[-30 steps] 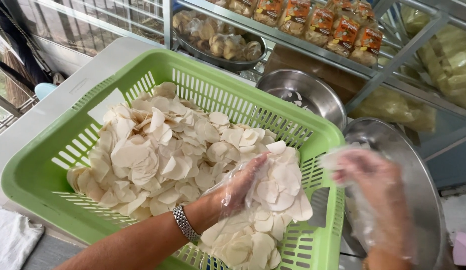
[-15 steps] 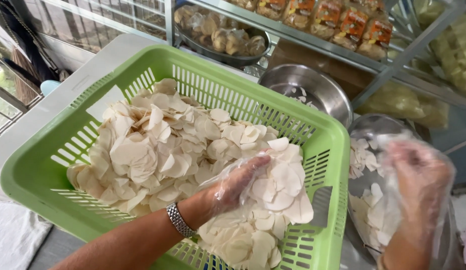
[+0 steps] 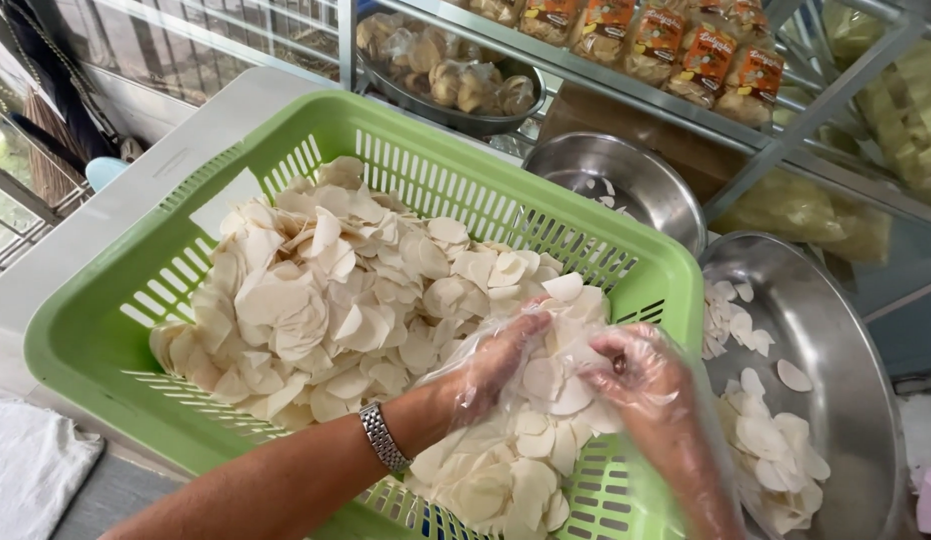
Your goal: The person wearing transparent gloves picks up thin, white, round food slices from a green basket and transfers them into a metal bowl. The person repeatedly handles the slices, separating them and moving them between containers.
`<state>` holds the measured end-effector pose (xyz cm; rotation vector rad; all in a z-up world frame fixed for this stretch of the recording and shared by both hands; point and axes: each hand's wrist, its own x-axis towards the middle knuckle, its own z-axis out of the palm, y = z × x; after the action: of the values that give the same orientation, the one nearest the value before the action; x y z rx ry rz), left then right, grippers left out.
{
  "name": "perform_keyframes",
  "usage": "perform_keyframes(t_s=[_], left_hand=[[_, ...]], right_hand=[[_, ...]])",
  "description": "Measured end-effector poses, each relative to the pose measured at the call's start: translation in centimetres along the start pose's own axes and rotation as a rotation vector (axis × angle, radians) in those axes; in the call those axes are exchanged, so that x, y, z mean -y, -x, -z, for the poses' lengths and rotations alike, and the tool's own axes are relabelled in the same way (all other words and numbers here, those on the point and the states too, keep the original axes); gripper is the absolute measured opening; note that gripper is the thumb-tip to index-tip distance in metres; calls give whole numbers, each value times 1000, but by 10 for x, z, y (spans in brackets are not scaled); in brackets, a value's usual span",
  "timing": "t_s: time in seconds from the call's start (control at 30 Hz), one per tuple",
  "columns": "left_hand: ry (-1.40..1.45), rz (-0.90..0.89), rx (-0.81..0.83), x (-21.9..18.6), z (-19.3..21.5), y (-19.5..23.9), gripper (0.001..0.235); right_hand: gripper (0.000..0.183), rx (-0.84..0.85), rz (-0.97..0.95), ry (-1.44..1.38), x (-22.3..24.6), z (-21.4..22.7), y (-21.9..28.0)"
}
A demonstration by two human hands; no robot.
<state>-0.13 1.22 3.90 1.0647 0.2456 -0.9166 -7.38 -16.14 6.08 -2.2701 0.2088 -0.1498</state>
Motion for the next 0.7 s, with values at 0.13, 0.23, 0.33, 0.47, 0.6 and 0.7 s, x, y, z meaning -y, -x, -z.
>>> perform_keyframes(t_s=[0.13, 0.23, 0.33, 0.47, 0.6, 0.7], left_hand=[[16, -71, 26, -4, -1, 2, 61], [97, -43, 75, -6, -1, 6, 59], [132, -56, 138, -5, 2, 3, 53], [129, -19, 180, -7, 4, 3, 52], [101, -46, 220, -10, 2, 8, 53], [69, -18, 150, -12, 1, 8, 51]], right_hand=[[23, 3, -104, 27, -13, 3, -14], [23, -31, 1, 89, -36, 14, -18], [18, -73, 141, -290, -70, 38, -25], [28, -485, -363, 70, 69, 64, 18], [45, -475, 78, -86, -57, 125, -10], [35, -584, -37, -201, -143, 151, -47]])
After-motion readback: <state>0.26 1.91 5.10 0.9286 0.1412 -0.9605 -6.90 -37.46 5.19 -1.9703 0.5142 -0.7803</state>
